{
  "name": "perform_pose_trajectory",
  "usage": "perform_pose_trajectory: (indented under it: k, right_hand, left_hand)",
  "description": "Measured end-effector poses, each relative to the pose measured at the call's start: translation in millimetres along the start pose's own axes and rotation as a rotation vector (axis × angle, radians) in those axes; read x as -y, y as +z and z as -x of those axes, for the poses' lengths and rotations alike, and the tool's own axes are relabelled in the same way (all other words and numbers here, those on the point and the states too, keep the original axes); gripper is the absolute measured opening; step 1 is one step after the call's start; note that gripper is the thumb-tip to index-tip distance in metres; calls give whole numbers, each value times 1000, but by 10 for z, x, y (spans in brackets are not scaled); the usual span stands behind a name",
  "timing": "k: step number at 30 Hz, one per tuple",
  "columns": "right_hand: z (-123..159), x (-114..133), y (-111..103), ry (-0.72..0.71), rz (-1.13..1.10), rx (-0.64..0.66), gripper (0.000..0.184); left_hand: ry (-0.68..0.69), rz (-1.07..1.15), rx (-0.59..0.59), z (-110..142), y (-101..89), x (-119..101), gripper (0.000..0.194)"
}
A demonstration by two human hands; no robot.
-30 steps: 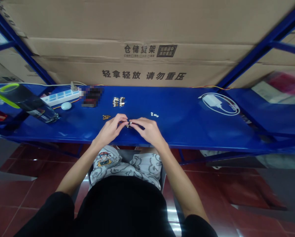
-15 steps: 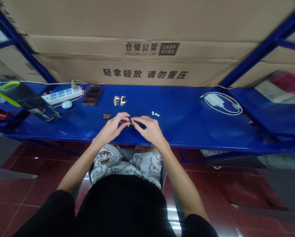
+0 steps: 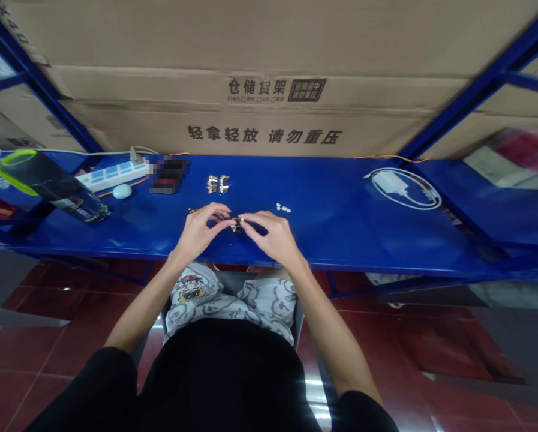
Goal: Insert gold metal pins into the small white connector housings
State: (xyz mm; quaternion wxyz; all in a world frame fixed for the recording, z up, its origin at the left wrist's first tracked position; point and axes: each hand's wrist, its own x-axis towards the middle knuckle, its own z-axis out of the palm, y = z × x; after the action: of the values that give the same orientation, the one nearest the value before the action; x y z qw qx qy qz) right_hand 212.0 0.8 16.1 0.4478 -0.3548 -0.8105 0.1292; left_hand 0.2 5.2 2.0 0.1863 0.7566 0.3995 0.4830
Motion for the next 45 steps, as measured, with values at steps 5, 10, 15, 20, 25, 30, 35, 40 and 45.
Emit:
perform_pose_trajectory:
  k: [5,10,15,20,25,30,35,40,45]
  right_hand:
    - [1,-2,2,-15,2,-9,19]
    - [4,-11,11,-19,4,-19,19]
    - [3,-17,13,-8,13,-28,20]
    - [4,-26,10,18,17,-35,21]
    - [3,-30,7,58,22,-14,23]
    - [4,-42,1,90,6,14,24]
    - [7,-73,0,88,-33,49,19]
    - [13,-102,22,32,-6,96,15]
    - [7,-104,23,68,15,64,15]
  left_hand:
    - [50,-57,-9,-17,-28,-45,22]
    - [86,-99,-8,-15,-45,-52,21]
    - [98,-104,0,-12,-27,-35,18]
    - [95,-120,21,-11,-36,-41,19]
    - [112,-147,61,-9,-45,-50,20]
    - [135,-185,106,1,-44,-49,21]
    - [156,-208,134,9,-50,-55,18]
    - [161,-213,154,9,-50,-70,17]
    - [138,-225,154,3,-50,-115,17]
